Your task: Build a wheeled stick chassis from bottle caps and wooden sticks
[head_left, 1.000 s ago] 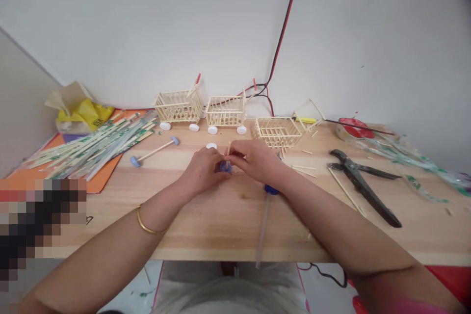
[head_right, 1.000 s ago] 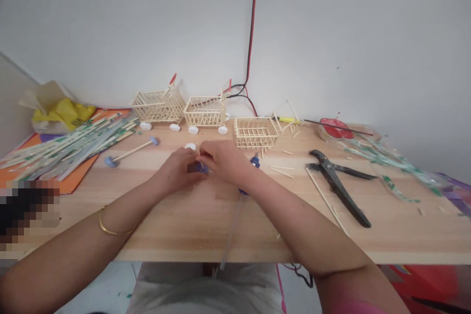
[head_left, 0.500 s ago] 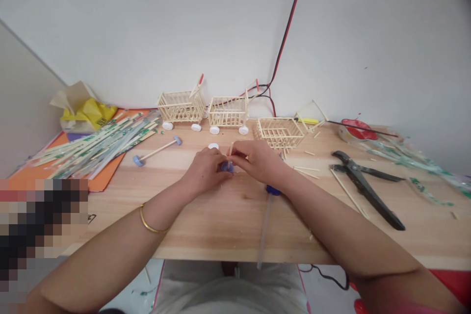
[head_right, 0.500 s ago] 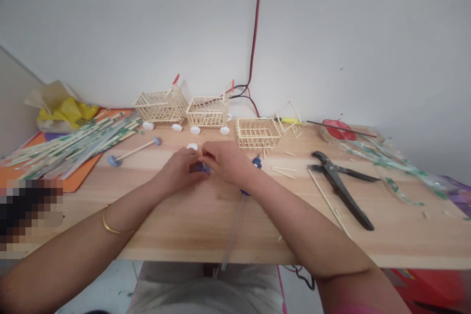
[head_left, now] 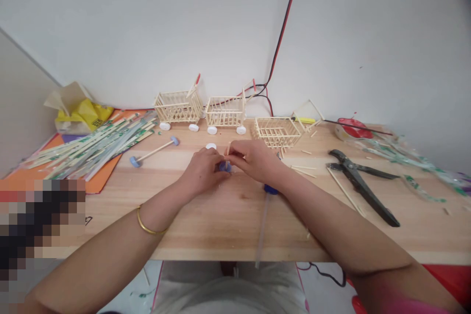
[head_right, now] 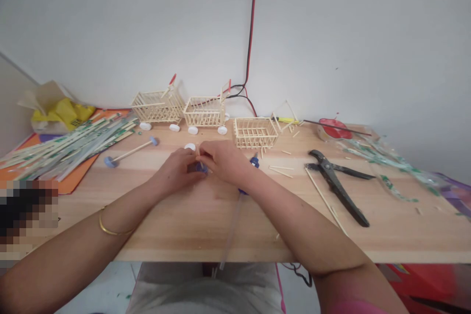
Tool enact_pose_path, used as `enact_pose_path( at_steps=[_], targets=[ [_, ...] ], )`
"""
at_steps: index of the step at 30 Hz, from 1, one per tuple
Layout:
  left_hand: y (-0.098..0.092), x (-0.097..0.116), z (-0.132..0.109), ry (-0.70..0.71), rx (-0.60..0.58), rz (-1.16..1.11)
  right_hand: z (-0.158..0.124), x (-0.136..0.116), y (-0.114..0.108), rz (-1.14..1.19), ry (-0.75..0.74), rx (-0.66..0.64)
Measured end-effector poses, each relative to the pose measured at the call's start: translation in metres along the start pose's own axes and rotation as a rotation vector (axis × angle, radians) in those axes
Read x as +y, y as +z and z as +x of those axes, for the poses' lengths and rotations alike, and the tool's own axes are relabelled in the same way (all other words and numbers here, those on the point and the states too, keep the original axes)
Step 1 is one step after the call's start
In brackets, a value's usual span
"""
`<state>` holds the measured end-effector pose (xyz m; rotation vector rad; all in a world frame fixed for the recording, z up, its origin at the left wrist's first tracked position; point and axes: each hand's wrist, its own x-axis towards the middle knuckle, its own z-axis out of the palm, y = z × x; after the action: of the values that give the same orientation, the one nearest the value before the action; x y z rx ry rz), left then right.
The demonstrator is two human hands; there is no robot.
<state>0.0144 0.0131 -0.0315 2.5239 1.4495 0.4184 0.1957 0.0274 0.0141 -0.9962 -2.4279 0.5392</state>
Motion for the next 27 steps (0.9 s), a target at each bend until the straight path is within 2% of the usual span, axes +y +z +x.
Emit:
enact_pose_path(
  at_steps=[27],
  targets=[
    [0.0014,-0.0007,0.0000,0.000,0.012,-0.007,0.0003,-0.0013,-0.0002,-0.003,0.009,0.010]
  ],
)
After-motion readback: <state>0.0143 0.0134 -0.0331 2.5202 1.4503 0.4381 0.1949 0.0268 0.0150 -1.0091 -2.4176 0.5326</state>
